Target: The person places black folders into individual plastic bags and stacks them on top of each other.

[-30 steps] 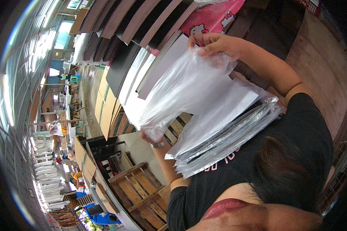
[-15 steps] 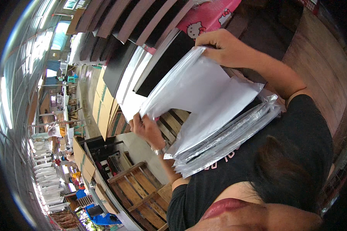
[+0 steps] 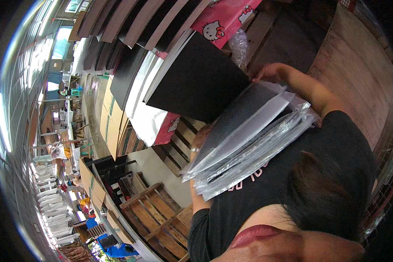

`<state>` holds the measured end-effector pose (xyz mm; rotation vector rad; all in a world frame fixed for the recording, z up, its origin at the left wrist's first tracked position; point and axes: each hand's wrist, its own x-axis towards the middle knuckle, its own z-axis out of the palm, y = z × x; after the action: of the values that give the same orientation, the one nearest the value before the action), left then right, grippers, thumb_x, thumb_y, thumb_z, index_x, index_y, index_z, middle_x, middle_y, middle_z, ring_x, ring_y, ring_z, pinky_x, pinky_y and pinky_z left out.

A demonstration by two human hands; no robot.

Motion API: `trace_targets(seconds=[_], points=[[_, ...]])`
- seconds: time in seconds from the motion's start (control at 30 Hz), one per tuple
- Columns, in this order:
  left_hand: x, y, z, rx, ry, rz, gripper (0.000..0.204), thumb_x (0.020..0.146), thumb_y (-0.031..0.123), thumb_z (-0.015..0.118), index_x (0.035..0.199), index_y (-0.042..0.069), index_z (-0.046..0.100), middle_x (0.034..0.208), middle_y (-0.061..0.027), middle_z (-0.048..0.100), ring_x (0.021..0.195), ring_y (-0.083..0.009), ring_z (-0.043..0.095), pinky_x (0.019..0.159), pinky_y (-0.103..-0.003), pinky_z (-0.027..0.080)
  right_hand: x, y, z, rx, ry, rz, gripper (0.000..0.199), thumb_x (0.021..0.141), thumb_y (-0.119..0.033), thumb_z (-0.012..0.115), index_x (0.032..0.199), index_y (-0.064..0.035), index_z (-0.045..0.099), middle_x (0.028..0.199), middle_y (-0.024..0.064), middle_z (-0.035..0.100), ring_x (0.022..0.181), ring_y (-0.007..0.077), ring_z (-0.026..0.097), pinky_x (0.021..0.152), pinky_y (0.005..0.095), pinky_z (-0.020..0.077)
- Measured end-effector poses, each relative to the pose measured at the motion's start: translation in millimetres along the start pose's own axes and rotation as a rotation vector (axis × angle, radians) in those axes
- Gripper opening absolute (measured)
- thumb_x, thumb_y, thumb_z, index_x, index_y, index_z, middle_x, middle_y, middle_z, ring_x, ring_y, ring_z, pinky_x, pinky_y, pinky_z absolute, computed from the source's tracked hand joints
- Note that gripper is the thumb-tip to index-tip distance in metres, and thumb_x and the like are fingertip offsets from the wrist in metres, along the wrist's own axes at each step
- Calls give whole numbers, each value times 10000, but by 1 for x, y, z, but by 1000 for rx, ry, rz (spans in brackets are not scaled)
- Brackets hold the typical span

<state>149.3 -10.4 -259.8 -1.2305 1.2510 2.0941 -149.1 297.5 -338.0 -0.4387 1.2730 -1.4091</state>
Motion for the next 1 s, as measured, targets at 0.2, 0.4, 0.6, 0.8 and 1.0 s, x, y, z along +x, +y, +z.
trace_targets(seconds=[0.2,0.4,0.6,0.8,1.0], points=[[17,-40,-39,199,644,642,316,823,192,635,1069,14,549,1019,-146,570,893,-261,538,797,-376,430,19,-11,-18,-539,116,274,448,749,-234,691,1109,-5,553,1031,84,596,936,247,547,830,373,426],[-58,86,-11,1090,1387,1587,551,766,254,699,1203,5,471,1217,-182,466,1141,-367,398,969,-475,305,-60,-155,31,-608,-19,-267,376,780,-270,673,1025,3,592,918,79,603,859,170,551,780,301,443],[-88,179,-65,931,954,1166,180,845,116,539,890,-23,643,761,-140,642,683,-233,588,678,-322,456,-79,-244,120,-825,-211,-601,263,834,-233,628,958,-1,623,869,40,610,819,118,562,773,267,444],[-113,268,-60,910,1065,1208,217,876,123,481,919,-40,618,827,-151,637,725,-211,569,671,-322,445,-81,-279,136,-771,-233,-774,308,866,-292,600,911,12,626,834,19,616,809,104,557,768,267,437],[-154,323,-74,450,1261,1493,267,844,76,442,1003,-66,604,964,-246,629,872,-314,618,747,-394,466,-66,-291,156,-652,47,-996,201,898,-198,576,900,2,601,781,0,586,754,70,536,713,241,460]])
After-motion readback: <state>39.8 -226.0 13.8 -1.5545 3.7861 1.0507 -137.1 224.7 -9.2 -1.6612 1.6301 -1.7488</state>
